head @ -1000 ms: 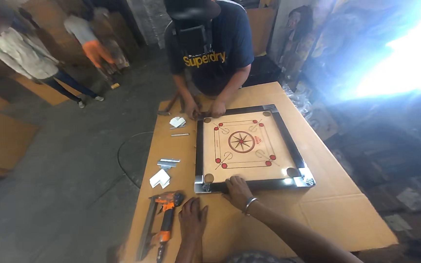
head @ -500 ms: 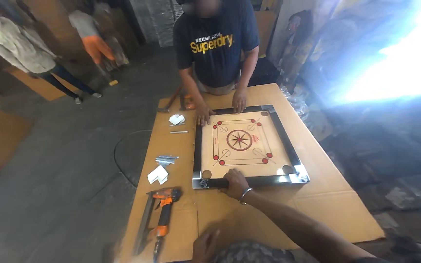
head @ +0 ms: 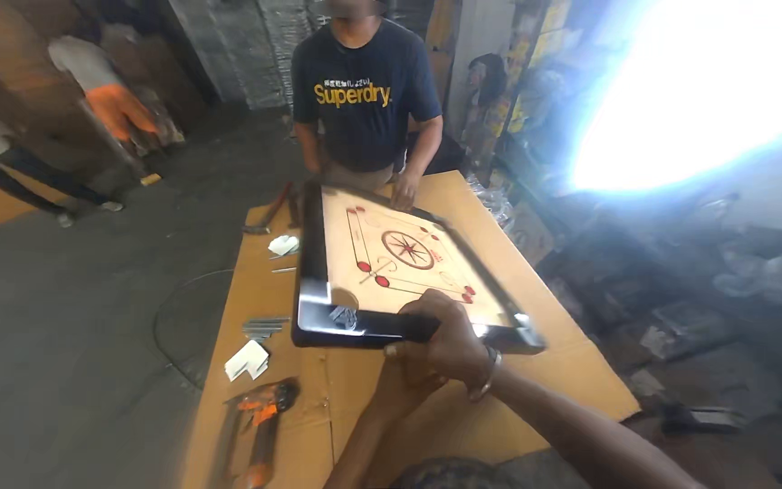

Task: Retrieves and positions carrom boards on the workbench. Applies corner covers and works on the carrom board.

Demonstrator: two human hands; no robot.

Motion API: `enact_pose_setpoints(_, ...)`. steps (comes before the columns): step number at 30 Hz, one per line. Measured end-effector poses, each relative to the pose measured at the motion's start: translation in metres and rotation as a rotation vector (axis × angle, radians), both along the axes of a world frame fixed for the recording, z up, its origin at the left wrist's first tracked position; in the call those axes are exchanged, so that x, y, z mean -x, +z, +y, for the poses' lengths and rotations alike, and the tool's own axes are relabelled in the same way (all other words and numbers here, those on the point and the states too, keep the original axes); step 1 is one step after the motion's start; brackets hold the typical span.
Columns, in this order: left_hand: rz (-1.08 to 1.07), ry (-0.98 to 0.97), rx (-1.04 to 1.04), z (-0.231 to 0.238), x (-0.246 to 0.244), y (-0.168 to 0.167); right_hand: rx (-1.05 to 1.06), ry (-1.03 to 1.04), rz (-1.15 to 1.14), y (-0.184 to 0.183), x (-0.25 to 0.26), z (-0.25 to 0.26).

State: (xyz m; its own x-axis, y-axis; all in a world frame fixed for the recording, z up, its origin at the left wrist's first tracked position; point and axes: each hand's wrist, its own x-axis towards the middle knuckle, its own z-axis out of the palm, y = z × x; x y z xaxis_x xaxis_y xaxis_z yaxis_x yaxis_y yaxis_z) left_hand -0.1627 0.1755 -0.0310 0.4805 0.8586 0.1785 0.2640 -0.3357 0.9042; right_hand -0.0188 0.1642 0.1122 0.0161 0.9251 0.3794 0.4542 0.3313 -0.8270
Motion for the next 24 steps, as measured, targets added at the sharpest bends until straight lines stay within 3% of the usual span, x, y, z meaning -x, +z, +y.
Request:
enact_pose_setpoints(4, 0.087, -0.032, -0.046, -0.009, -0.023, 0.001, -0.127, -0.012, 0.637, 0.036, -0.022, -0.022)
enact_pose_setpoints(7, 0.206, 0.214, -0.224, -0.020, -0.015, -0.015, -0.257, -0.085, 0.899, 0.036, -0.054, -0.034)
enact_pose_setpoints(9, 0.372, 0.351, -0.444, -0.011, 0.006, -0.020, -0.156, -0.279, 0.956, 0.002, -0.074, -0.041)
enact_pose_setpoints(13, 0.689, 0.164, -0.358, 0.011, 0.048, -0.046, 0.469, -0.701, 1.148, -0.119, -0.099, -0.034)
enact_pose_setpoints(17, 0.833, 0.119, -0.154, 0.024, 0.058, -0.069, 0.784, -0.707, 1.126, -0.201, -0.101, -0.023)
enact_pose_setpoints(21, 0.792, 0.193, -0.047, 0.010, 0.057, -0.071, 0.942, -0.658, 0.799, -0.213, -0.115, -0.031)
enact_pose_setpoints(24, 0.692, 0.236, 0.064, 0.008, 0.073, -0.052, 1.109, -0.543, 0.386, -0.197, -0.137, -0.040)
